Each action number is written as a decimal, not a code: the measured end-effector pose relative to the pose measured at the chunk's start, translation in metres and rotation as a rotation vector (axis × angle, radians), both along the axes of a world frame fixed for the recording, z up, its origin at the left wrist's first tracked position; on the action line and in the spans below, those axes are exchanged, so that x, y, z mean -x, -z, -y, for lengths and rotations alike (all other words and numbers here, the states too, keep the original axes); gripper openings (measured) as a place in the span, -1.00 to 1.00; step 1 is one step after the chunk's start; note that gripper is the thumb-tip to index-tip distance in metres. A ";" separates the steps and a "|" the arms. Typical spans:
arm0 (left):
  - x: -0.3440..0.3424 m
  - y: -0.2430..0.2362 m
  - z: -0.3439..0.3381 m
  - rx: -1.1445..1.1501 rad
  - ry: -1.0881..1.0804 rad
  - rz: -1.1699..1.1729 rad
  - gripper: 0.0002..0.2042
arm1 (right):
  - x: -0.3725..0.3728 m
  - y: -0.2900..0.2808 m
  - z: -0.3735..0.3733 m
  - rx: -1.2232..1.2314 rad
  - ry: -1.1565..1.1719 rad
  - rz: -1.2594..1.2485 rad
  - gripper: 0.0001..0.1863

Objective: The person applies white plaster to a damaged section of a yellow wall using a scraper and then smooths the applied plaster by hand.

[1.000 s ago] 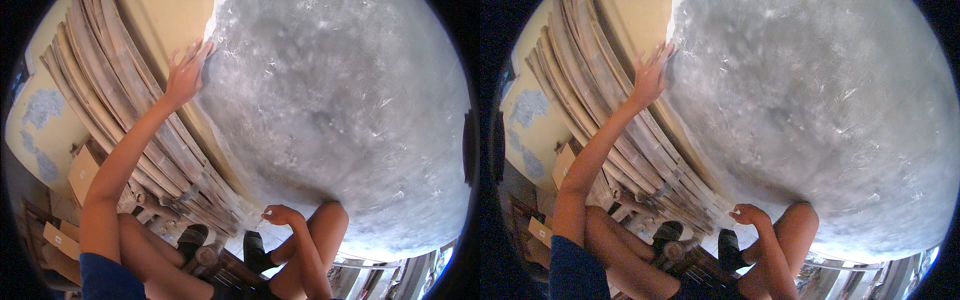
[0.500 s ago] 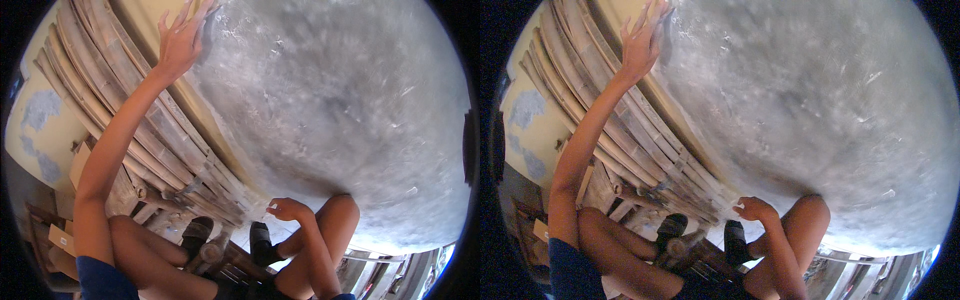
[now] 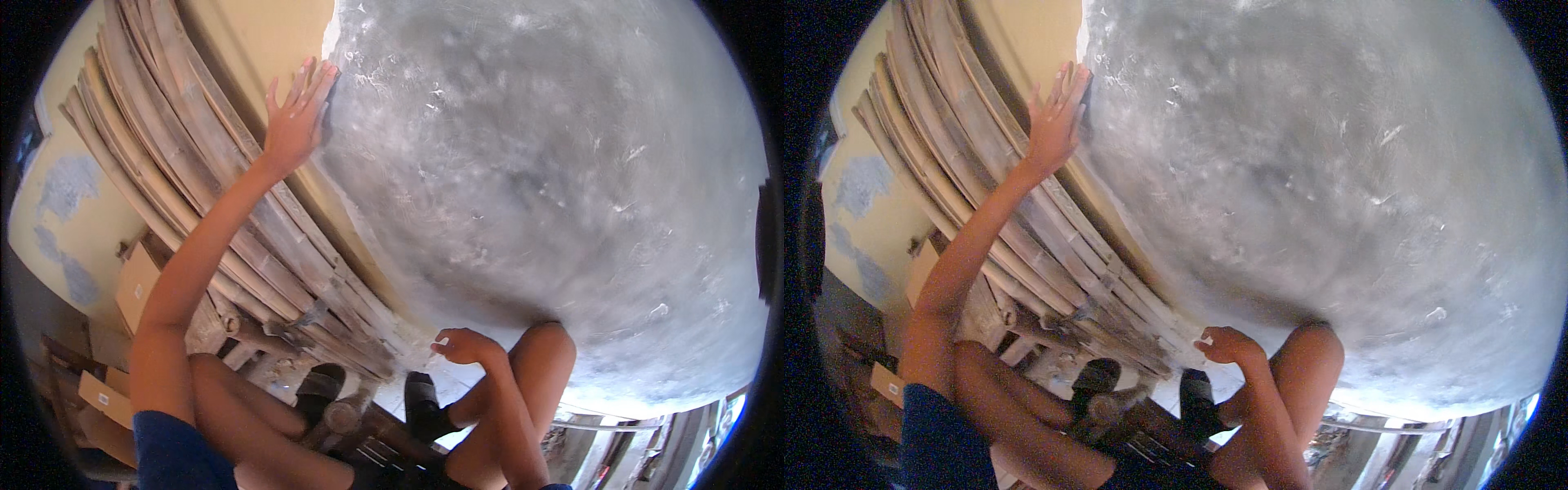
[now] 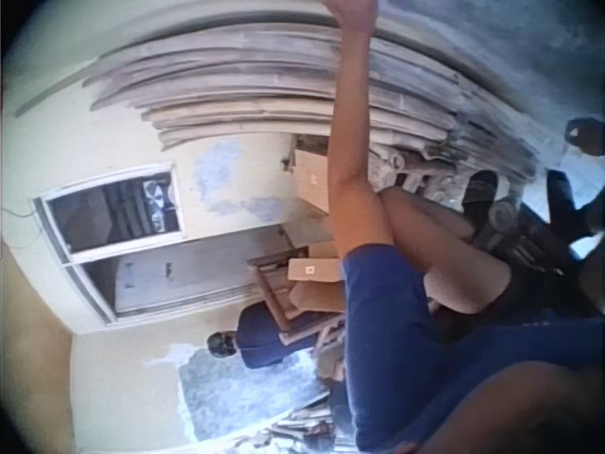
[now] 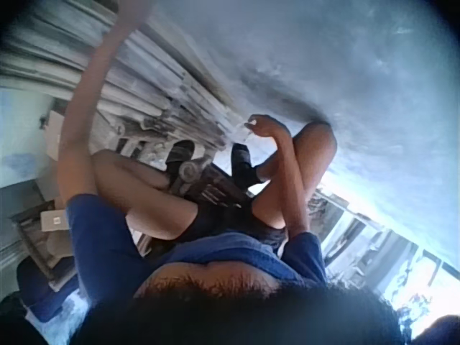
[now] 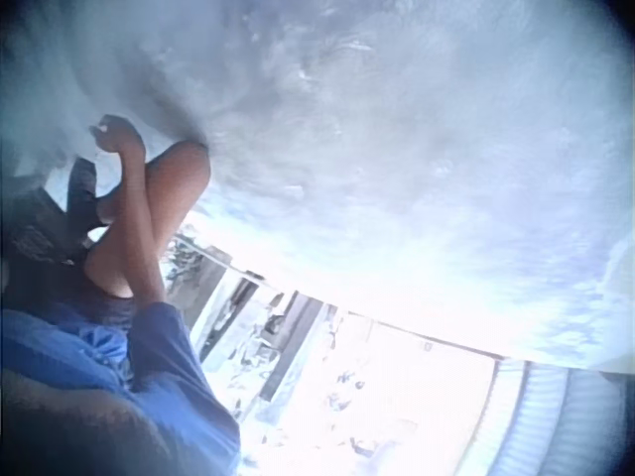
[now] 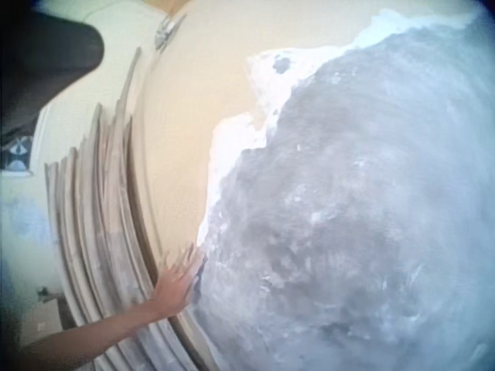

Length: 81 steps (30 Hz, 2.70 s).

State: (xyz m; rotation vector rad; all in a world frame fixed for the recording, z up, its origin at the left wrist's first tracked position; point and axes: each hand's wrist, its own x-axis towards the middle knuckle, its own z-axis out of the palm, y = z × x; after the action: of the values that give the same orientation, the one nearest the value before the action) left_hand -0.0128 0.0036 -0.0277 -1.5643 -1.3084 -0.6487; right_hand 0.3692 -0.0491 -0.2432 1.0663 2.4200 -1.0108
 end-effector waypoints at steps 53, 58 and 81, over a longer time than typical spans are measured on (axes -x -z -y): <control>-0.069 -0.060 -0.049 -0.359 0.303 0.356 -0.51 | -0.011 -0.023 0.009 0.052 -0.014 -0.084 -0.50; -0.073 -0.080 -0.054 -0.431 0.273 0.472 -0.61 | -0.014 -0.018 0.008 0.056 0.003 -0.083 -0.50; -0.075 -0.127 -0.030 -0.543 0.415 0.126 -0.80 | -0.017 -0.013 0.001 0.067 0.021 -0.049 -0.50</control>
State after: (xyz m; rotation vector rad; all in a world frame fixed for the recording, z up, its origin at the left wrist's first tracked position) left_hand 0.0618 0.0333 0.0991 -1.3523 -0.7927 -1.2622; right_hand 0.3866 -0.0504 -0.2304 1.0583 2.3996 -1.1292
